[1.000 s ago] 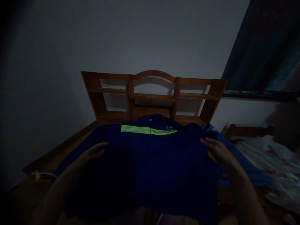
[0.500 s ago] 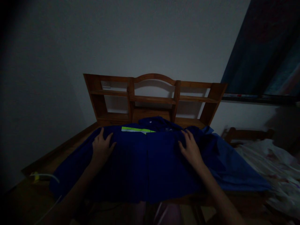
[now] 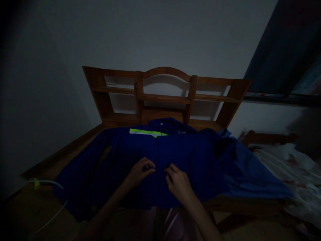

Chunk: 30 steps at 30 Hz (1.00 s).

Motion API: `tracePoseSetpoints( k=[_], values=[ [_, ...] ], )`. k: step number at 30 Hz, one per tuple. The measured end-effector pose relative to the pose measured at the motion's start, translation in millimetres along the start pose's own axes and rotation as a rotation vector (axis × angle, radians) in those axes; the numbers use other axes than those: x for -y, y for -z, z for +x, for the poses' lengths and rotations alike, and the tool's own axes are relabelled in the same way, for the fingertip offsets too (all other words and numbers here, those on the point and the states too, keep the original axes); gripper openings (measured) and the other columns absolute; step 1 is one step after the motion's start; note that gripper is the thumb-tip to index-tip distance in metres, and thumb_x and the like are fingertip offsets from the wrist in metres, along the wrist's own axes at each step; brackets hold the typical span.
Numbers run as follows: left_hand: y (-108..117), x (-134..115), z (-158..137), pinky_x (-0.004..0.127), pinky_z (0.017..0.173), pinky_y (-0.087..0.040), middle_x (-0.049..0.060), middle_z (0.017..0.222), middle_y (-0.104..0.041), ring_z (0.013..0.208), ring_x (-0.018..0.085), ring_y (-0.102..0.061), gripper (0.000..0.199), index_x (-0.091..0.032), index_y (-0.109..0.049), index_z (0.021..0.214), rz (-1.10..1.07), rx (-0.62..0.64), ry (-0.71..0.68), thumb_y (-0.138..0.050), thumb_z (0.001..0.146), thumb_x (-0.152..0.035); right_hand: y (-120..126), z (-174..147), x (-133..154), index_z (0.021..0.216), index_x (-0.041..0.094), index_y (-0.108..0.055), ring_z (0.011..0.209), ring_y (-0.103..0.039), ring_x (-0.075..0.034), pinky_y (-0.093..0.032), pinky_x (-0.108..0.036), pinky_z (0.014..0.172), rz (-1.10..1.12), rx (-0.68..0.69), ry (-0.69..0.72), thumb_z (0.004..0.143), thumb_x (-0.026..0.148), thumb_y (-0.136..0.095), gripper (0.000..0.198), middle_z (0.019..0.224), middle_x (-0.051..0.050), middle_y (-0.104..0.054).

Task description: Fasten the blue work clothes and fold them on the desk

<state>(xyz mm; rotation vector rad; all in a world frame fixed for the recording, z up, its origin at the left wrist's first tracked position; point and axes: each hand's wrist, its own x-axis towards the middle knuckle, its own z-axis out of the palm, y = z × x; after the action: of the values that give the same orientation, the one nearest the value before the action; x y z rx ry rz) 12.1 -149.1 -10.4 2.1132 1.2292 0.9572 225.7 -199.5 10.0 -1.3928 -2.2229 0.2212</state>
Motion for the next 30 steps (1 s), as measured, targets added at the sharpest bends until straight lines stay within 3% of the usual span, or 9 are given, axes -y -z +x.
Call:
tracePoseSetpoints(
  k=[6,10,13,16,20,24,30],
  values=[
    [1.4,5.6,2.6,0.025,0.073,-0.040,0.001,0.085,-0.058,0.079,0.013,-0.053,0.019,-0.019,-0.061,0.091,-0.062,0.021,-0.007,-0.063,0.074,-0.029,-2.2,-2.9,2.7,0.117,0.021,-0.055,0.083,-0.058,-0.014,-0.045,-0.024,0.073,-0.143,0.024,0.038,0.089,0.015,-0.039,0.033,0.101,-0.005,-0.054],
    [3.5,7.9,8.9,0.023,0.066,-0.040,0.001,0.080,-0.061,0.072,0.013,-0.054,0.016,-0.018,-0.063,0.083,-0.032,0.123,0.040,-0.064,0.072,-0.029,-3.3,-1.6,4.8,0.123,0.021,-0.052,0.078,-0.058,-0.014,-0.045,-0.025,0.065,-0.248,0.026,0.040,0.088,0.016,-0.039,0.037,0.104,-0.006,-0.053],
    [8.6,2.3,9.0,0.023,0.064,-0.040,0.001,0.074,-0.061,0.069,0.013,-0.055,0.015,-0.017,-0.062,0.078,-0.070,0.131,0.066,-0.065,0.070,-0.030,-4.9,-0.5,4.4,0.123,0.022,-0.052,0.075,-0.058,-0.014,-0.044,-0.025,0.063,-0.250,0.005,0.027,0.088,0.017,-0.041,0.037,0.102,-0.005,-0.054],
    [15.9,-9.4,4.3,0.023,0.062,-0.041,0.000,0.070,-0.061,0.067,0.013,-0.056,0.016,-0.017,-0.059,0.076,-0.173,0.074,0.102,-0.063,0.073,-0.032,-6.5,-1.5,1.4,0.114,0.023,-0.056,0.076,-0.059,-0.012,-0.044,-0.023,0.066,-0.163,-0.035,0.012,0.089,0.016,-0.040,0.031,0.101,-0.003,-0.055],
    [21.2,-25.5,5.8,0.022,0.057,-0.043,-0.001,0.065,-0.058,0.059,0.011,-0.056,0.021,-0.017,-0.054,0.082,-0.465,0.078,0.158,-0.059,0.076,-0.037,-6.7,-4.1,-1.8,0.105,0.022,-0.059,0.078,-0.060,-0.012,-0.043,-0.022,0.066,-0.115,-0.049,-0.003,0.088,0.013,-0.040,0.028,0.102,-0.002,-0.056],
    [7.9,-30.0,17.6,0.022,0.054,-0.044,-0.001,0.064,-0.058,0.056,0.011,-0.056,0.023,-0.015,-0.054,0.082,-0.602,0.021,0.190,-0.061,0.074,-0.035,-6.5,-4.1,-0.2,0.109,0.024,-0.059,0.077,-0.059,-0.012,-0.042,-0.022,0.064,-0.141,-0.031,-0.007,0.087,0.014,-0.042,0.030,0.103,-0.003,-0.055],
    [-25.9,-12.8,15.6,0.024,0.059,-0.047,0.002,0.068,-0.064,0.062,0.014,-0.061,0.014,-0.015,-0.060,0.079,-0.446,-0.058,0.281,-0.059,0.073,-0.028,-11.7,-1.9,-1.5,0.123,0.028,-0.054,0.079,-0.058,-0.013,-0.042,-0.024,0.065,-0.046,-0.036,-0.037,0.086,0.015,-0.044,0.040,0.104,-0.004,-0.053]
  ],
)
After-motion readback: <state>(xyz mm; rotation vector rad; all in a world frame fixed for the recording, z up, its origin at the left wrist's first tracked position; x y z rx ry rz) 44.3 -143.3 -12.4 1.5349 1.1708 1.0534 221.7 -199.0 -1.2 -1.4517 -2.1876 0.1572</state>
